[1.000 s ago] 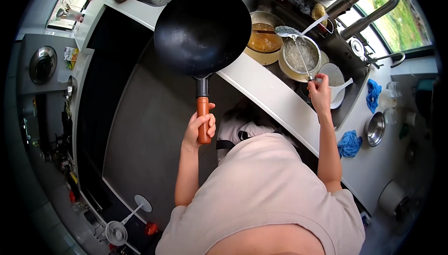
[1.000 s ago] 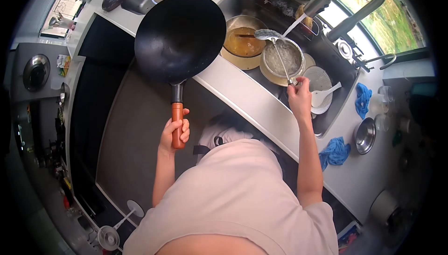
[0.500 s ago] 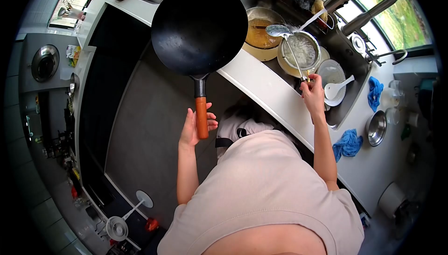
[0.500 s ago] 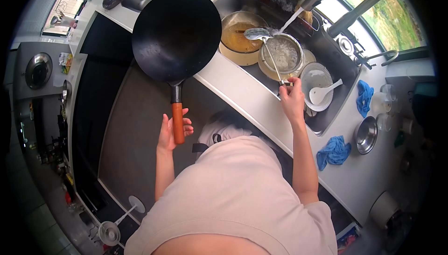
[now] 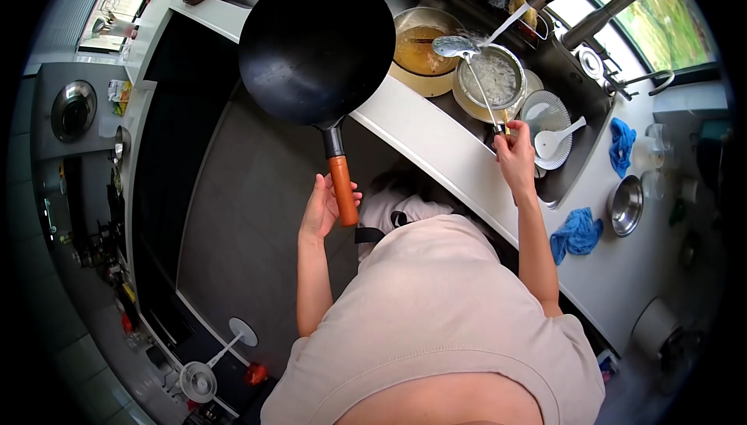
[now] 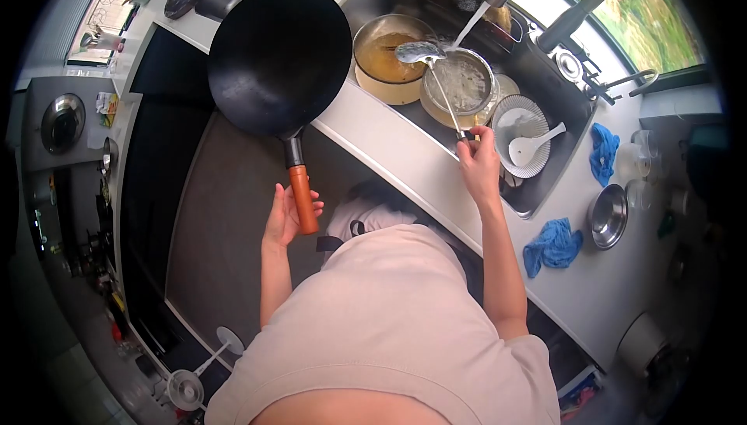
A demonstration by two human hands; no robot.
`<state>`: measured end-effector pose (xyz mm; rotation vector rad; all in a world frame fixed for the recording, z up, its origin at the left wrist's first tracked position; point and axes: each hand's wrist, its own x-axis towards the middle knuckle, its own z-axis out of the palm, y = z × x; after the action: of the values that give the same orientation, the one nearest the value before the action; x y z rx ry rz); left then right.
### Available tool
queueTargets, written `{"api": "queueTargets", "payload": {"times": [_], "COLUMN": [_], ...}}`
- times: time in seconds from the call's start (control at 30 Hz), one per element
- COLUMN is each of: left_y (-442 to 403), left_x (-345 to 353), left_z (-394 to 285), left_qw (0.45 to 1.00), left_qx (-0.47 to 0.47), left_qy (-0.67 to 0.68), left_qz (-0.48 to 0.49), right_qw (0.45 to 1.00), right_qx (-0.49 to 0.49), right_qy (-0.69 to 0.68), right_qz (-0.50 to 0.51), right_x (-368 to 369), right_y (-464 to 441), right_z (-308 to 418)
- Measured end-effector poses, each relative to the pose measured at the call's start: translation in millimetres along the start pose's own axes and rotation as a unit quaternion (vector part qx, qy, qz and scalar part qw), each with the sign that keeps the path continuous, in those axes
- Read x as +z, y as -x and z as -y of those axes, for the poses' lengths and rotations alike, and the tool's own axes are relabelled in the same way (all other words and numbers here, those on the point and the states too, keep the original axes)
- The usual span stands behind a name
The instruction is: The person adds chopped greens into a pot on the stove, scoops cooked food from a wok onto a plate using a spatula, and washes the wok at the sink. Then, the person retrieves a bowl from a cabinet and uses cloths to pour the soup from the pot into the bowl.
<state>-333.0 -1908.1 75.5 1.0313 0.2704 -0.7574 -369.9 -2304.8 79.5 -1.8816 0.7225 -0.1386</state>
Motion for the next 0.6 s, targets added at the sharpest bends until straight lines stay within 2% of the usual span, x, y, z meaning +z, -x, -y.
{"api": "queueTargets", "payload": {"times": [0.07,0.17,0.2,0.23,0.27,0.3,0.33,0.4,0.47,0.5,0.53,0.57,0.6], "left_y": [-1.3,1.2,-0.5,-3.8,-6.9,-6.6,-6.8,-15.2,-46.1,-61.5,-75.3,-92.9,-105.7], "left_x": [3.0,20.8,27.8,36.4,47.9,69.5,100.1,146.8,189.4,209.9,226.0,231.5,238.4], "left_z": [-0.5,-5.8,-5.7,-3.6,-1.8,-10.4,-21.6,-28.0,-16.9,-12.0,-8.3,-2.7,-1.9], "left_qw": [1.000,0.997,0.967,0.900,0.800,0.750,0.716,0.845,0.911,0.947,0.969,0.969,0.966], "left_qx": [-0.002,0.015,0.110,0.202,0.287,0.380,0.426,0.345,0.245,0.146,0.043,0.031,0.020], "left_qy": [-0.010,0.002,-0.113,-0.223,-0.322,-0.344,-0.391,-0.355,-0.329,-0.287,-0.243,-0.238,-0.234], "left_qz": [0.002,-0.077,-0.202,-0.316,-0.417,-0.417,-0.391,-0.204,-0.038,-0.013,0.011,0.059,0.109], "right_qw": [1.000,1.000,1.000,1.000,1.000,1.000,1.000,0.999,0.997,0.995,0.994,0.994,0.988], "right_qx": [-0.002,-0.003,-0.007,-0.011,-0.015,-0.015,-0.006,-0.040,-0.027,-0.013,-0.026,-0.035,-0.115], "right_qy": [-0.002,-0.017,-0.013,-0.008,0.000,-0.006,-0.016,-0.031,-0.065,-0.093,-0.106,-0.103,-0.103], "right_qz": [-0.001,-0.001,-0.003,-0.007,-0.012,-0.013,-0.005,-0.015,0.013,0.025,0.021,0.033,0.005], "right_x": [0.7,2.6,4.1,5.5,5.9,8.4,11.4,22.6,30.8,33.4,37.7,40.6,45.0], "right_y": [-0.2,1.1,1.9,3.3,5.2,7.9,10.7,16.4,25.4,30.9,35.9,40.1,43.8], "right_z": [-1.3,1.3,1.9,2.4,3.6,6.9,10.0,11.9,28.3,42.0,48.9,53.0,59.1]}}
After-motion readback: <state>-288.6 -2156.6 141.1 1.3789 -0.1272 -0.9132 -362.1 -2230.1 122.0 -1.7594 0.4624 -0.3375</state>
